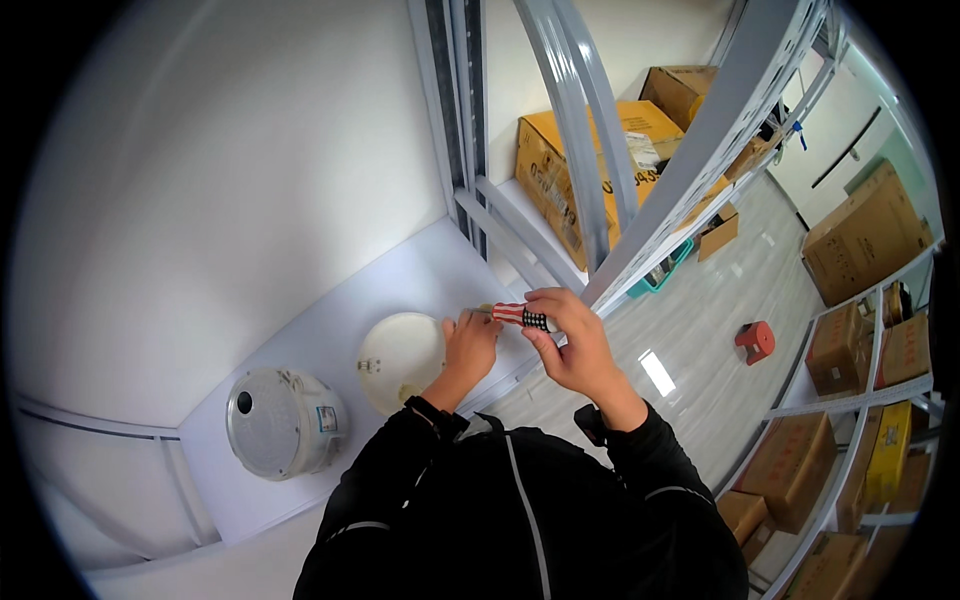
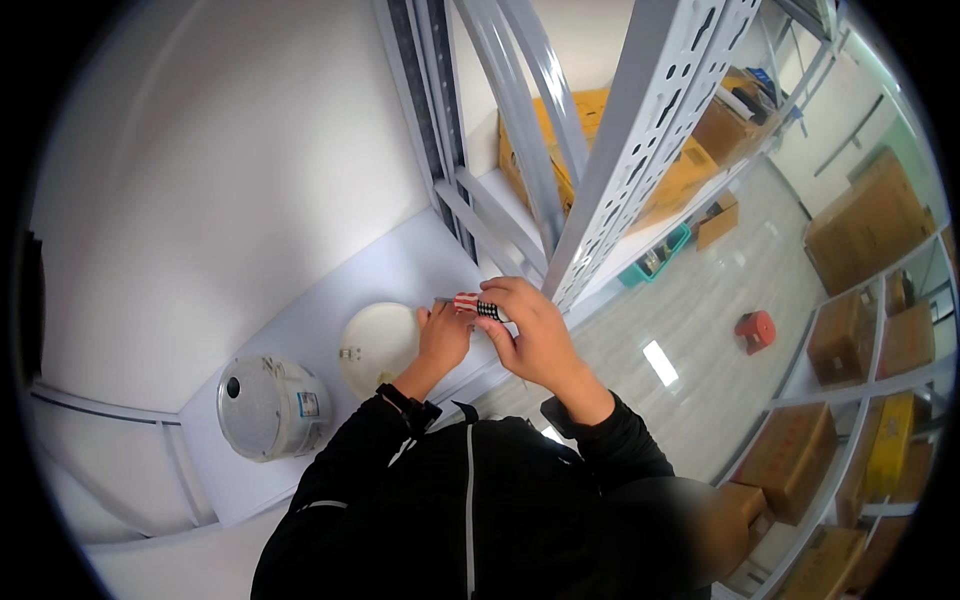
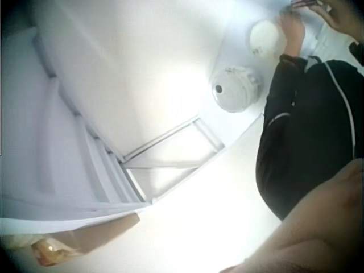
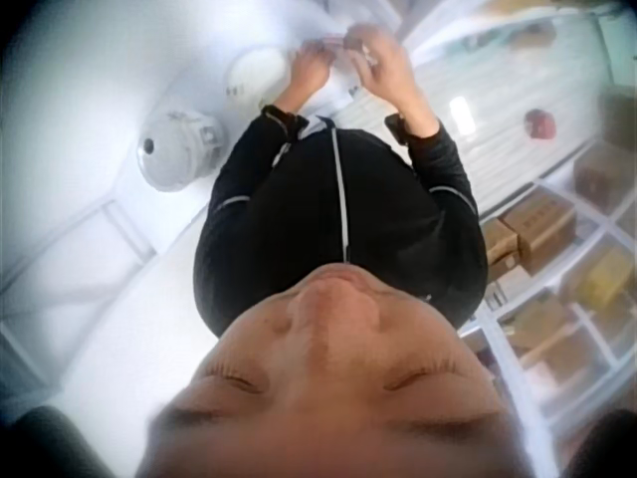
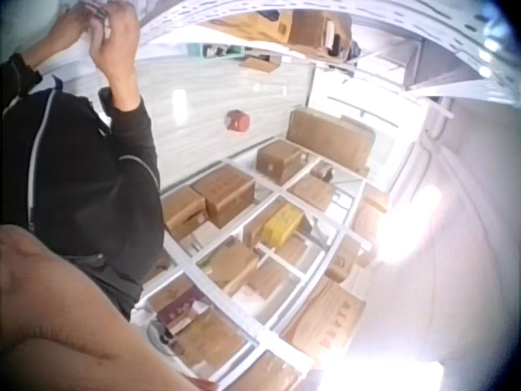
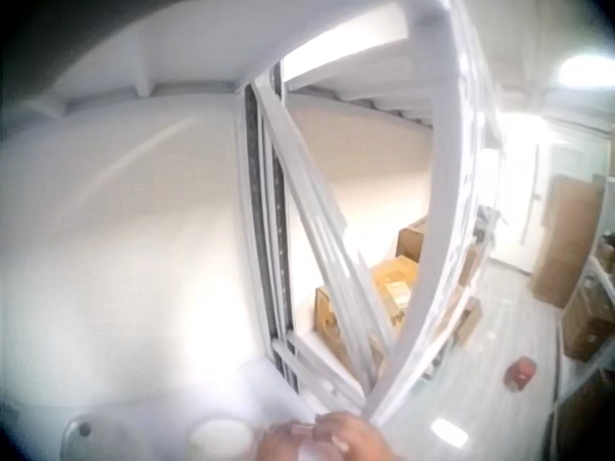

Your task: The person disassembles a white rice cooker on a white countertop. They remove the lid, then use a screwdriver to unscrew and remove the base plate and other components.

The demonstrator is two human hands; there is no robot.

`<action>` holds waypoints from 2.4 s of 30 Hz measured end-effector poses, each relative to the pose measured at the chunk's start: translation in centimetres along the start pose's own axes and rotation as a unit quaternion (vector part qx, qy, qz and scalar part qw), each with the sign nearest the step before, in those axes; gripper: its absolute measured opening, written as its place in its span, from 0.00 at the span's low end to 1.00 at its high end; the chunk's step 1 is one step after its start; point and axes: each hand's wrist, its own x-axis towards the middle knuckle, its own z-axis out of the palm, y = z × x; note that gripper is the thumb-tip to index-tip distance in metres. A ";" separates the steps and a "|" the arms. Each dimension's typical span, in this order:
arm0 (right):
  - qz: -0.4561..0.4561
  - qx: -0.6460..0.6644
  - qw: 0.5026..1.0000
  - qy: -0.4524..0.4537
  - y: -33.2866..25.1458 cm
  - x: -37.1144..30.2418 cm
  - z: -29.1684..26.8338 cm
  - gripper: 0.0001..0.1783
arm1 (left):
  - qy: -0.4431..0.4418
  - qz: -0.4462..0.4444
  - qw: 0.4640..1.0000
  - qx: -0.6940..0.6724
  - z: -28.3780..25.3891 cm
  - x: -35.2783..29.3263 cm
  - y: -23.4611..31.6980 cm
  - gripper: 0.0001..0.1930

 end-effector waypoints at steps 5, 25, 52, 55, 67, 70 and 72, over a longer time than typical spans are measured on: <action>-0.011 0.003 1.000 -0.001 0.3 0.3 0.1 0.17 | 0.025 -0.030 0.999 -0.020 -2.1 -0.3 0.2 0.16; -0.038 0.040 0.998 -0.038 -0.4 2.0 2.6 0.16 | -0.039 -0.228 0.973 -0.013 -2.8 -6.9 -4.2 0.45; -0.005 0.057 0.989 -0.137 -0.4 1.3 6.3 0.15 | 0.050 -0.150 0.981 -0.112 -4.4 -8.8 -6.2 0.15; 0.008 0.056 0.982 -0.180 0.1 0.3 7.4 0.15 | 0.041 -0.168 0.976 -0.129 -4.7 -9.0 -6.0 0.14; 0.013 0.067 0.976 -0.206 0.7 0.2 9.1 0.15 | 0.007 -0.185 0.972 -0.145 -4.6 -9.7 -5.9 0.12; 0.028 0.065 0.978 -0.198 0.8 0.3 9.6 0.18 | 0.000 -0.188 0.971 -0.150 -4.7 -9.6 -5.8 0.11; 0.043 0.057 0.978 -0.194 0.7 0.5 10.1 0.21 | -0.006 -0.187 0.971 -0.148 -4.7 -9.6 -5.9 0.11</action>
